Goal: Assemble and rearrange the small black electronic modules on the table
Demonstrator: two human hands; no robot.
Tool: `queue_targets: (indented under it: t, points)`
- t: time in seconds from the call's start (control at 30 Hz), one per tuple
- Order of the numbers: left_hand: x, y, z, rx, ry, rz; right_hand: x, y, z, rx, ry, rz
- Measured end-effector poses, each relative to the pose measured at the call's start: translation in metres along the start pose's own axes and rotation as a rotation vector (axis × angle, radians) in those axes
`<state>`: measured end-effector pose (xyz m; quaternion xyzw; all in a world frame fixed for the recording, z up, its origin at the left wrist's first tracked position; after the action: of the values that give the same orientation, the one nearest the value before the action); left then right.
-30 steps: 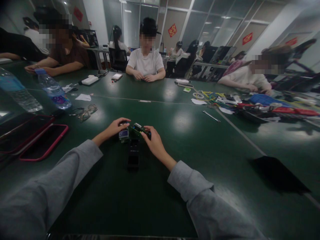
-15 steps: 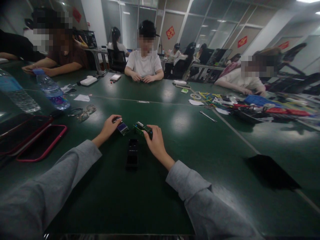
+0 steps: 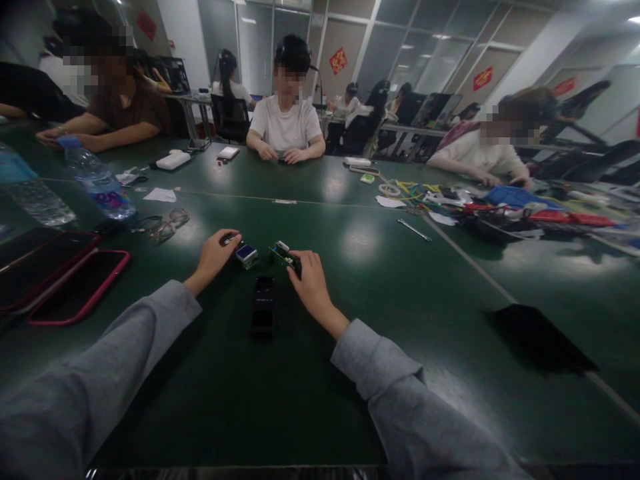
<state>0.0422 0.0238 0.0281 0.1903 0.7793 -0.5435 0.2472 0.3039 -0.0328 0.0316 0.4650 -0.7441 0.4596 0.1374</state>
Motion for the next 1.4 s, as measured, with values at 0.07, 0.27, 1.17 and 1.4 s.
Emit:
queue_targets:
  t: [0.07,0.27,1.17,1.4]
  points:
    - [-0.001,0.0,0.001,0.015,-0.001,-0.038,0.002,-0.001,0.0,0.006,-0.038,0.041]
    - [-0.003,0.0,0.003,0.035,0.014,-0.09,0.018,-0.001,0.0,0.085,-0.189,0.23]
    - [-0.002,0.0,0.001,0.076,-0.018,0.016,0.022,-0.001,0.003,0.1,-0.176,0.105]
    - [0.0,0.001,-0.001,0.086,-0.028,0.002,0.01,0.002,0.001,0.077,-0.081,0.071]
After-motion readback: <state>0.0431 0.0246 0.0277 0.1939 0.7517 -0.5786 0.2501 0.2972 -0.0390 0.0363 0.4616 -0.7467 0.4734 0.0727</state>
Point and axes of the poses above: each hand's wrist, its own z-axis away from the middle knuckle, its own y-axis out of the palm, x = y × z, the point moved 2 cm from there along -z, towards the middle knuckle, and after that the axes turned 14 degrees about -z, right-handed, at the moved point
